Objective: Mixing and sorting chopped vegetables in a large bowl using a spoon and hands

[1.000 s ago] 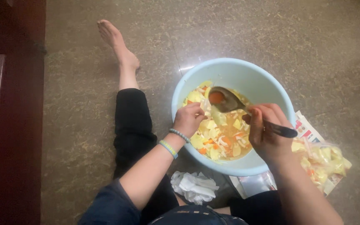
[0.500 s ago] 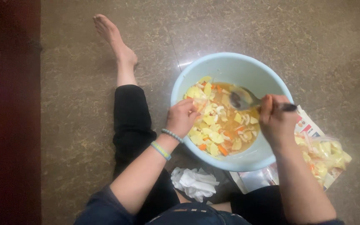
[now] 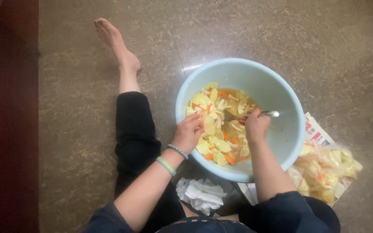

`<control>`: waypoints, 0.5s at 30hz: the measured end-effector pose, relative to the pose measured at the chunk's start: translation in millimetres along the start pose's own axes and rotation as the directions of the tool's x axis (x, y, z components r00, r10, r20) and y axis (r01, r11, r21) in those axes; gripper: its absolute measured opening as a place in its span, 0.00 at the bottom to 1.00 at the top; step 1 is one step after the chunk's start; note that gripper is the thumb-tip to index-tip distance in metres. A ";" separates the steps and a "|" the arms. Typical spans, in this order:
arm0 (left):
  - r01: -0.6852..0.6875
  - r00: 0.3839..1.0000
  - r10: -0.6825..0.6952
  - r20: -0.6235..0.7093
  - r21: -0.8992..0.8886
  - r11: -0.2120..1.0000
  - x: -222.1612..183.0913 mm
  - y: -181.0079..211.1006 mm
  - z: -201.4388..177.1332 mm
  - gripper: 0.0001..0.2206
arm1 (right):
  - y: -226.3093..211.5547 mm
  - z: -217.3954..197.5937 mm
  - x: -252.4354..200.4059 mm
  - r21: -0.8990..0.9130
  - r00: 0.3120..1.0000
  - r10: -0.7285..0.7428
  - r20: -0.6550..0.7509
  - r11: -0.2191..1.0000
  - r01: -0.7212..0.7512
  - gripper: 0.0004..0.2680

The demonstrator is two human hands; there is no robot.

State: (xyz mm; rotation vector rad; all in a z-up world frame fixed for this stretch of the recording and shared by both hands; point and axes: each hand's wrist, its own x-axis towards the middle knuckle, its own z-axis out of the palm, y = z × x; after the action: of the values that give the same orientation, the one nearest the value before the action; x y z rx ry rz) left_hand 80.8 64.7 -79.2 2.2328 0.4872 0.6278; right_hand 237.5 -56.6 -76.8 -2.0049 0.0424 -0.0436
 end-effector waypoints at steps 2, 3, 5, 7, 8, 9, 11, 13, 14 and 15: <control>0.007 1.000 -0.006 0.002 -0.015 1.000 -1.0 4.5 -3.8 0.05 | 14.8 -2.9 7.6 0.247 0.992 0.117 0.035 0.961 -0.122 0.13; 0.015 1.000 -0.015 0.005 -0.030 0.999 -0.2 6.5 -5.8 0.05 | 21.6 -3.6 12.4 0.471 0.970 0.221 0.101 0.849 -0.242 0.11; 0.002 1.000 -0.003 -0.020 -0.040 0.999 4.8 15.5 -14.3 0.05 | 19.9 -13.6 18.0 0.538 0.965 0.234 0.118 0.802 -0.261 0.11; -0.005 0.999 0.003 -0.038 -0.050 0.999 5.3 20.6 -16.7 0.05 | 11.8 -26.6 16.9 0.597 0.957 0.255 0.136 0.750 -0.285 0.11; -0.013 0.998 0.010 -0.054 -0.059 0.998 7.5 21.2 -14.5 0.05 | 1.9 -33.2 16.7 0.617 0.957 0.257 0.133 0.734 -0.283 0.10; -0.021 0.997 0.016 -0.070 -0.067 0.998 9.6 21.9 -12.3 0.06 | -7.9 -40.1 16.4 0.637 0.957 0.258 0.131 0.718 -0.281 0.09; -0.018 0.997 0.014 -0.073 -0.063 0.998 12.3 17.5 -3.8 0.06 | -17.5 -53.8 21.9 0.611 0.969 0.220 0.113 0.754 -0.243 0.10; -0.010 0.997 0.006 -0.073 -0.055 0.998 13.1 16.3 1.0 0.06 | -27.5 -67.1 23.1 0.581 0.977 0.186 0.101 0.786 -0.209 0.11; -0.033 0.997 0.029 -0.072 -0.050 0.998 13.4 17.9 2.3 0.06 | -32.8 -74.2 22.9 0.564 0.988 0.125 0.089 0.811 -0.154 0.11; -0.056 0.996 0.053 -0.071 -0.046 0.997 13.7 19.3 3.7 0.07 | -38.1 -81.2 22.7 0.546 0.995 0.065 0.080 0.832 -0.098 0.12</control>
State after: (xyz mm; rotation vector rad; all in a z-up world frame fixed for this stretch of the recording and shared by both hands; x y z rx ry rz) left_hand 96.8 57.3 -63.0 2.1910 0.4431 0.7403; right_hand 256.5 -115.2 -7.8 -1.4198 0.0696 0.0536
